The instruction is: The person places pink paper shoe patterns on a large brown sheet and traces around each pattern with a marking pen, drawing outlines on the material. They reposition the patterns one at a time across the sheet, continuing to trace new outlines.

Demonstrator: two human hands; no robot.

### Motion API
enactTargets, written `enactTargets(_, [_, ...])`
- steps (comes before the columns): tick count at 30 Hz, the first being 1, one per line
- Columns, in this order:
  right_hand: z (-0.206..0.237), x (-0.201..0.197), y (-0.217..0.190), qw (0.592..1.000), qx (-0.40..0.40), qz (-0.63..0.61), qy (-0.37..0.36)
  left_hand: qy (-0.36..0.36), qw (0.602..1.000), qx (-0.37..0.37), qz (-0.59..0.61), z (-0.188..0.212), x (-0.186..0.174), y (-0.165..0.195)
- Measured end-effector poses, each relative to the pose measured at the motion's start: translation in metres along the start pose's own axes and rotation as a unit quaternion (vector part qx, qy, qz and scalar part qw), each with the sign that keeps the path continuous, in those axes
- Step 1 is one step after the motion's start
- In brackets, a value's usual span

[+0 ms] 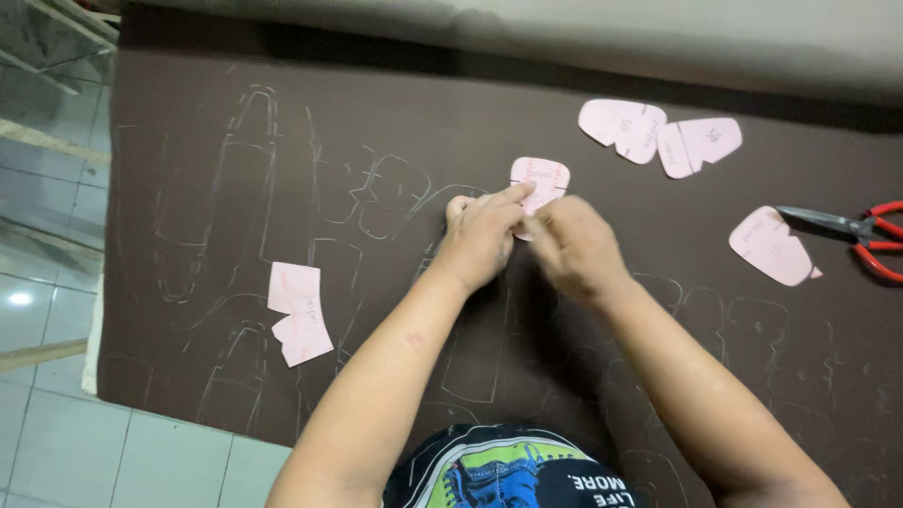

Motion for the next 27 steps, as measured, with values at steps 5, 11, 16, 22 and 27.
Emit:
enactTargets(5, [-0.03,-0.012,0.04,0.994,0.094,0.051,0.018,0.012,0.999,0.026,-0.02,0.011,-0.005,0.008])
enactTargets(11, [-0.063,-0.015,0.055,0.988,0.129,0.069,-0.042,-0.019,0.997,0.031,-0.064,0.01,-0.003,0.012])
enactTargets(16, [-0.04,-0.051,0.078,0.966,0.177,-0.186,0.015,0.029,0.999,0.032,-0.026,0.011,-0.007,0.012])
enactTargets(22, [0.032,-0.08,0.044,0.993,0.051,0.041,0.096,0.007,1.0,-0.021,-0.015,0.006,-0.002,0.008])
enactTargets(27, [0.062,-0.047,0.047,0.994,0.092,0.049,0.044,0.007,0.998,-0.053,-0.031,-0.004,0.017,0.025])
Point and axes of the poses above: each hand's wrist, its own z-axis away from the middle knuckle, its own x-axis out of the palm, y = z × x, the point moved 9 cm from there along -z, towards the middle knuckle, and after that the axes turned 6 degrees about -y, right-handed, at the moved point
